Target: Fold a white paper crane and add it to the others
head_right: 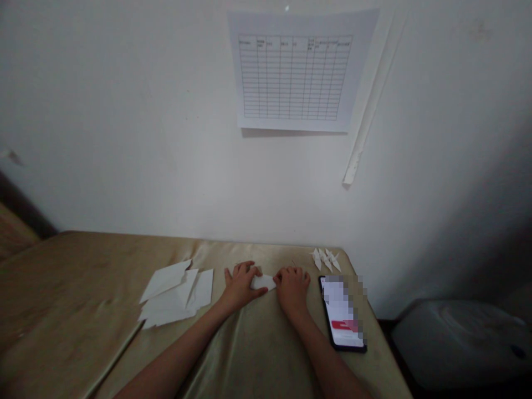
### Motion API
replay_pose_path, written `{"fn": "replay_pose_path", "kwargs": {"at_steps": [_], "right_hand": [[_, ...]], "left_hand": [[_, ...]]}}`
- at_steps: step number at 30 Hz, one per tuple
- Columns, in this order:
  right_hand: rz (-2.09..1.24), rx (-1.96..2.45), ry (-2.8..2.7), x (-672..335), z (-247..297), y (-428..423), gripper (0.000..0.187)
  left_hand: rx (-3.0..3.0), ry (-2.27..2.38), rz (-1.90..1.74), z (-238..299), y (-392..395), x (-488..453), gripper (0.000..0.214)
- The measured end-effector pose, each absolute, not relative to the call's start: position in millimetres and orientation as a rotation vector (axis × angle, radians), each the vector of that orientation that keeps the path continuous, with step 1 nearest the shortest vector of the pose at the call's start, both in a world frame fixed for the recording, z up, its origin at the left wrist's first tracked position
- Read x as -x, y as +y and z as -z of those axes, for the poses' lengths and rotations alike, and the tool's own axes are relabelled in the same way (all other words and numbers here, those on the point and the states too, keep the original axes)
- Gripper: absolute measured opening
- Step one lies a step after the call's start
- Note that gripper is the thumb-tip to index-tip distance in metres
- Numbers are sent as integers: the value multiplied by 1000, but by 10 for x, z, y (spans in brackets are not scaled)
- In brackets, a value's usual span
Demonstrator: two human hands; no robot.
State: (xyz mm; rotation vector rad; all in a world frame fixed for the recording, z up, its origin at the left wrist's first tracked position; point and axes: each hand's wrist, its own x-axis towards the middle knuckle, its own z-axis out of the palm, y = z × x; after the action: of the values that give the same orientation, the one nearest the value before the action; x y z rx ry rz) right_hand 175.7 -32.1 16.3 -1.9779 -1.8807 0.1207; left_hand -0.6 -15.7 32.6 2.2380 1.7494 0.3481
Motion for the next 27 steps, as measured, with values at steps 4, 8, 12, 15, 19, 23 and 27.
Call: {"fn": "replay_pose_path", "kwargs": {"at_steps": [4,8,12,15,19,23,27], "right_hand": [[-109,1988,-1868,-1746,-167,-306,16],[-131,2008,-1865,-1725,-189,-310,17],[-116,2034,-1861,-1704,-207,-317,17],[-103,2038,-1867,-1688,-221,-322,18],[-87,2046,-1862,-1665,-244,-333,19],[-74,2069,-1857,-1641,-257,-345,20],[-61,2093,-1850,-1616,-274,-356,21]], "left_hand": [[-2240,1746,-367,-311,-152,4,49],[-2235,1748,-384,-302,-147,3,48],[-2236,1749,-364,-320,-149,-1,48],[-2236,1753,-365,-333,-153,-6,47],[-2239,1759,-353,-342,-157,-9,47],[-2258,1776,-316,-341,-157,-15,47],[-2292,1782,-340,-330,-155,-29,47]]}}
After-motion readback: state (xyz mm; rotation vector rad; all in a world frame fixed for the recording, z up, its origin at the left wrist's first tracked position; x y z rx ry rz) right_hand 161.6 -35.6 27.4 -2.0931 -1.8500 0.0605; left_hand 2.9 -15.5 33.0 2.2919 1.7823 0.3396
